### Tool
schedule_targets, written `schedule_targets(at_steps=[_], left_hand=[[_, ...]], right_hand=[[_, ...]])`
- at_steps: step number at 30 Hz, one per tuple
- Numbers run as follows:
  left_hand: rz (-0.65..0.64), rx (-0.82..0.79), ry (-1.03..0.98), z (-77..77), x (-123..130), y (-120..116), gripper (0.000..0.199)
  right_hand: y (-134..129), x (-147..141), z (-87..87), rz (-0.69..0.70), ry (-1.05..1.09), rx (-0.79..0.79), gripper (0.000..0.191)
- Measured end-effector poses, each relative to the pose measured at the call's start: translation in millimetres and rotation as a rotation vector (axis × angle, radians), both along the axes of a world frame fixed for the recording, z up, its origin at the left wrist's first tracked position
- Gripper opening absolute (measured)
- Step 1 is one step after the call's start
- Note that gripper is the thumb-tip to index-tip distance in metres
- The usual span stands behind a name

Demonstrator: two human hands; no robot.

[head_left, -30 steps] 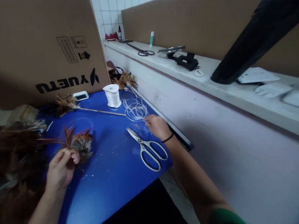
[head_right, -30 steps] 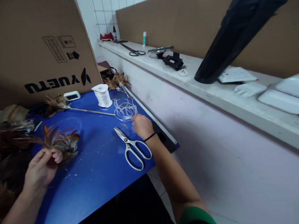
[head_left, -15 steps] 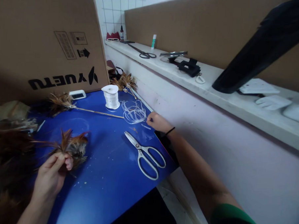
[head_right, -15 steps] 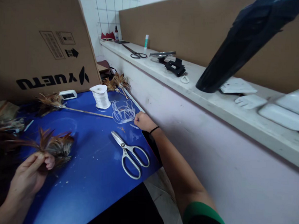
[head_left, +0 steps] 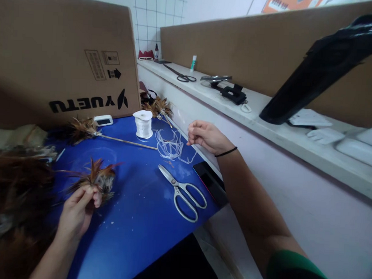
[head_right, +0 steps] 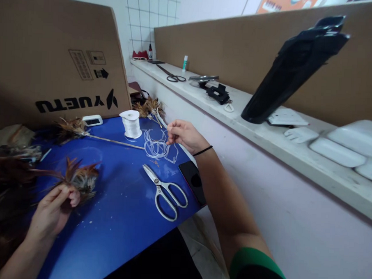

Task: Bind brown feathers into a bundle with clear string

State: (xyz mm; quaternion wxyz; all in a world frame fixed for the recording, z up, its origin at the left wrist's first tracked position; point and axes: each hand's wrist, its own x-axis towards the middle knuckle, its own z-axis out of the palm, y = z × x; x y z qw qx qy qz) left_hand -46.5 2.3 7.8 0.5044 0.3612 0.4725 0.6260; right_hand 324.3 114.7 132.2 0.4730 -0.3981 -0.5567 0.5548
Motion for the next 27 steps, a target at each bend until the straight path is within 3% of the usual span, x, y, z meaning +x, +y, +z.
schedule_targets(at_steps=[3, 7, 9, 17, 20, 27], left_hand=[[-0.016, 0.028, -0.040, 0.9, 0, 1, 0.019], [-0.022, 0.059, -0.134, 2.6, -1, 3, 0.018], [-0.019, 0.066, -0.165, 3.5, -1, 4, 0.018], [-0.023, 0.086, -0.151, 6.9, 8, 3, 0.020], [-0.038, 0.077, -0.107, 8.1, 10, 2, 0.021], [-0.084, 0.034, -0.041, 5.5, 12, 3, 0.024]], right_hand=[[-12, -15, 15.2, 0.045, 0.157, 0.081, 0.016], [-34, -52, 19.2, 0.095, 0.017, 0.108, 0.013], [-45, -77, 8.2, 0.078, -0.137, 0.136, 0.010], [-72, -168, -66.2, 0.089, -0.575, 0.256, 0.010], [-75, -182, -74.6, 0.118, -0.631, 0.288, 0.010], [-62, -194, -74.8, 0.209, -0.636, 0.328, 0.013]])
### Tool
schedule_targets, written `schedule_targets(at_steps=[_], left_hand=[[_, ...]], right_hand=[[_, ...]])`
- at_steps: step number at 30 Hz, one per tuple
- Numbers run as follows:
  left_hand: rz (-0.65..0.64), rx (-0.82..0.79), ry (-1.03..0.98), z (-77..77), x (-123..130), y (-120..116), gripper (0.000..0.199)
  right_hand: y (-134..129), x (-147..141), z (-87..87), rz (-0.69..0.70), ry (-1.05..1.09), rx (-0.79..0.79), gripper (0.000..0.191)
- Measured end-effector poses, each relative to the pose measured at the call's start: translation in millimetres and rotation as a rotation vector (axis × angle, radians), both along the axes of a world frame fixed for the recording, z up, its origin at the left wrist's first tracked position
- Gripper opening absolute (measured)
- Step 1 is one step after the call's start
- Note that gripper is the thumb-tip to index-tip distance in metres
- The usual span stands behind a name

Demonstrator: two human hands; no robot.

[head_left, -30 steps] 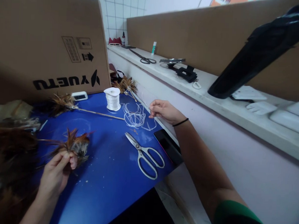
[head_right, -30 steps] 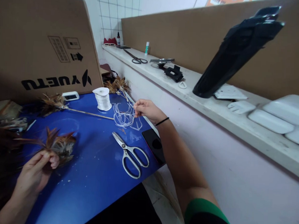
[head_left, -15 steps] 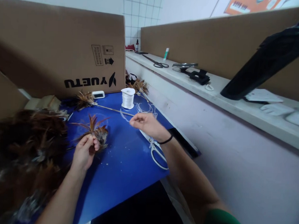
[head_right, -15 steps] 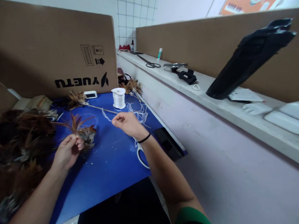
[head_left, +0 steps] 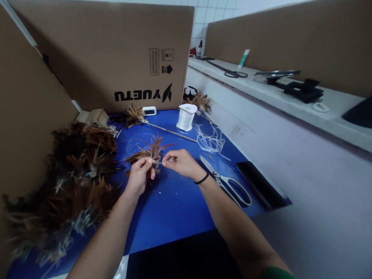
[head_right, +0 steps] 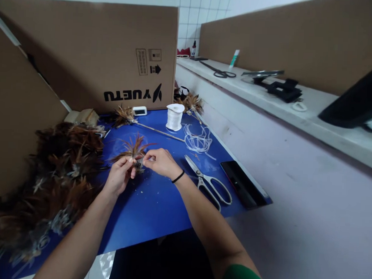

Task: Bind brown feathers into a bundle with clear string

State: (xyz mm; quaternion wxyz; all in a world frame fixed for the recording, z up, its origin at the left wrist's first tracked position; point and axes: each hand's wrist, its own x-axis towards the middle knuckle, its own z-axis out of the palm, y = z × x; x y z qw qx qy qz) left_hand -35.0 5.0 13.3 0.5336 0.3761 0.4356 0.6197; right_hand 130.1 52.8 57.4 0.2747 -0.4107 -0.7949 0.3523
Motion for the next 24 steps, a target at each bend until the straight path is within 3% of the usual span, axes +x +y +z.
schedule_targets(at_steps=[6, 12, 24], left_hand=[[-0.028, -0.102, -0.070, -4.2, 0, 1, 0.025], [-0.082, -0.140, -0.137, -3.7, 0, -1, 0.022], [-0.056, -0.163, -0.133, -4.0, -3, 0, 0.019]], right_hand=[[9, -4, -9.1, 0.027, 0.125, -0.042, 0.018], [14, -1, -17.8, -0.041, 0.178, -0.016, 0.016], [13, 6, -18.1, -0.096, 0.189, 0.022, 0.014]])
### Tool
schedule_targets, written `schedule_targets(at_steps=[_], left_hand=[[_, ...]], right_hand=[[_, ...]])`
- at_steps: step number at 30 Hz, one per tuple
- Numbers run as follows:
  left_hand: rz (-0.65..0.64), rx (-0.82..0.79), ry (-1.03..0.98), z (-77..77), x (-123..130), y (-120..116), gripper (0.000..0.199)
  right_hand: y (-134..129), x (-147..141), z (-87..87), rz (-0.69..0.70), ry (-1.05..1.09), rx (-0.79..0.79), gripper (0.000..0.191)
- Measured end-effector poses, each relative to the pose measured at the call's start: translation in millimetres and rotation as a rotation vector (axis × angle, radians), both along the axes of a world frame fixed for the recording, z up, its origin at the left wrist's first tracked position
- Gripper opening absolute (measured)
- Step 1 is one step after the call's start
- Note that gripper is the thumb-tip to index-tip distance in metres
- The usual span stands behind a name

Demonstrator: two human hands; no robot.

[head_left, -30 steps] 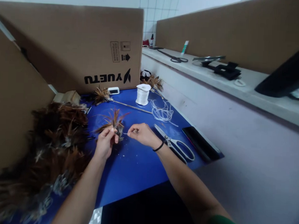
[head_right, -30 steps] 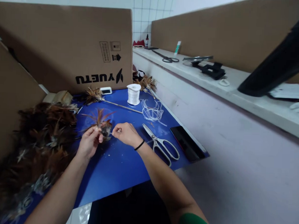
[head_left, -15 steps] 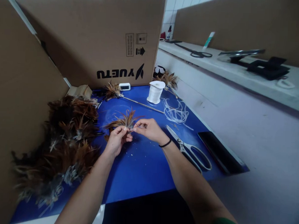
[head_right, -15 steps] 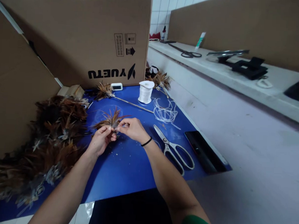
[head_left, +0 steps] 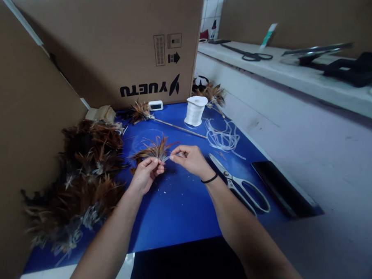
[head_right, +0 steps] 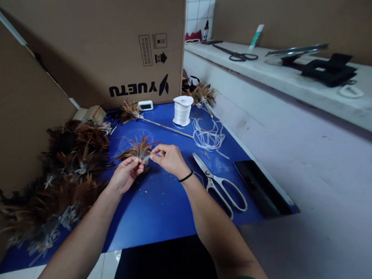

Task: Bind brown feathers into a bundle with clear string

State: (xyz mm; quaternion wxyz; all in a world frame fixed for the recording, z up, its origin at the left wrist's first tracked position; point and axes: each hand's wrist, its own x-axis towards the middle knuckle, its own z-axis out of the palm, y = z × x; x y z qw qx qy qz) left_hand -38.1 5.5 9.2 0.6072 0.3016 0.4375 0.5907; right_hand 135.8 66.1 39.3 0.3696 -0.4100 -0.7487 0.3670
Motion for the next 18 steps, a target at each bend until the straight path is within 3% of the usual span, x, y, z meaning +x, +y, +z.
schedule_targets(at_steps=[18], left_hand=[[0.055, -0.047, -0.023, 1.4, 0.4, 0.5, 0.023]], right_hand=[[-8.4, -2.3, 6.9, -0.052, -0.027, 0.234, 0.009]])
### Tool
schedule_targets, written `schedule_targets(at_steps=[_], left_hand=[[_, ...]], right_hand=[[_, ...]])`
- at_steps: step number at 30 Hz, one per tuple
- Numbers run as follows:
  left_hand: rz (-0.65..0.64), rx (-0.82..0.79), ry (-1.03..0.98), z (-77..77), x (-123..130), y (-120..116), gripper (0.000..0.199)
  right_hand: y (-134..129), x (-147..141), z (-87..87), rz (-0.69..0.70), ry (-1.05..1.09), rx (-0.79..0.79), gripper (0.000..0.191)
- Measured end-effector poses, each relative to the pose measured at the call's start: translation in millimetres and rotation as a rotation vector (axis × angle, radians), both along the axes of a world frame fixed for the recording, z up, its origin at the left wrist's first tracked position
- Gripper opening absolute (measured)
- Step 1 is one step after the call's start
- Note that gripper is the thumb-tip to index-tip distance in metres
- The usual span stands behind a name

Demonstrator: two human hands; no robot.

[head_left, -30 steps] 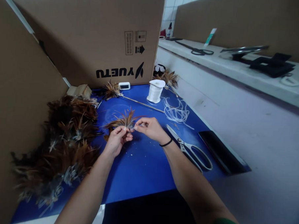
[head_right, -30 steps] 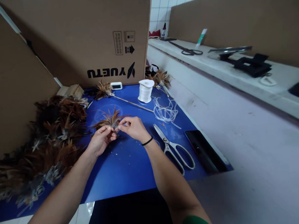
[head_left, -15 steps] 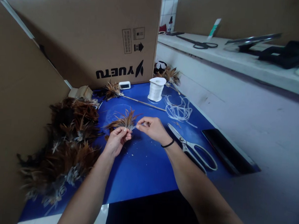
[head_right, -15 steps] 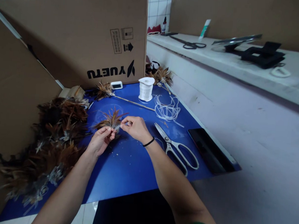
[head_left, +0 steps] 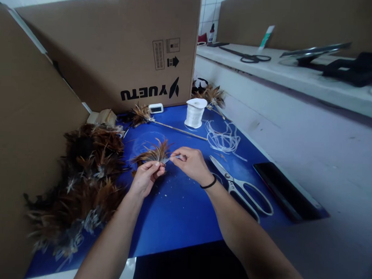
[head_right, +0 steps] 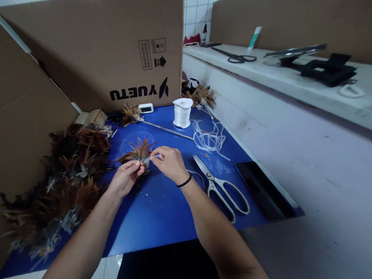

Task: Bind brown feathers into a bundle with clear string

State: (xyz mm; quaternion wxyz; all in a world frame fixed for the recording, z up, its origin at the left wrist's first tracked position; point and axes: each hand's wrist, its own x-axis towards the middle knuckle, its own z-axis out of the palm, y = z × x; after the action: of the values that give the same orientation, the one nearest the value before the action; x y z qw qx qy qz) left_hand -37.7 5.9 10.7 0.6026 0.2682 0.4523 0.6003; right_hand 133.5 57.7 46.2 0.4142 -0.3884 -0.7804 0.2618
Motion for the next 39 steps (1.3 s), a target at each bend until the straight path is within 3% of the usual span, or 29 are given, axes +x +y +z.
schedule_targets(at_steps=[18, 25, 29, 34, 36, 39], left_hand=[[-0.022, -0.015, -0.007, 1.9, 0, -1, 0.019], [0.057, 0.015, 0.089, 3.3, 1, -1, 0.022], [0.073, 0.079, 0.332, 0.2, -1, -2, 0.019], [0.035, 0.314, 0.975, 3.3, -1, -7, 0.021], [-0.001, 0.445, 1.204, 6.0, 2, -10, 0.021], [-0.083, 0.596, 1.347, 8.7, 8, -14, 0.017]], right_hand=[[-1, 1, 0.5, -0.019, 0.010, 0.055, 0.010], [-6, 5, 1.7, 0.019, -0.114, 0.211, 0.011], [-14, 7, 5.2, 0.065, -0.302, 0.435, 0.018], [-22, 3, 12.0, 0.064, -0.501, 0.661, 0.026], [-22, 2, 13.4, 0.062, -0.530, 0.680, 0.027], [-16, 3, 12.9, 0.099, -0.526, 0.601, 0.024]])
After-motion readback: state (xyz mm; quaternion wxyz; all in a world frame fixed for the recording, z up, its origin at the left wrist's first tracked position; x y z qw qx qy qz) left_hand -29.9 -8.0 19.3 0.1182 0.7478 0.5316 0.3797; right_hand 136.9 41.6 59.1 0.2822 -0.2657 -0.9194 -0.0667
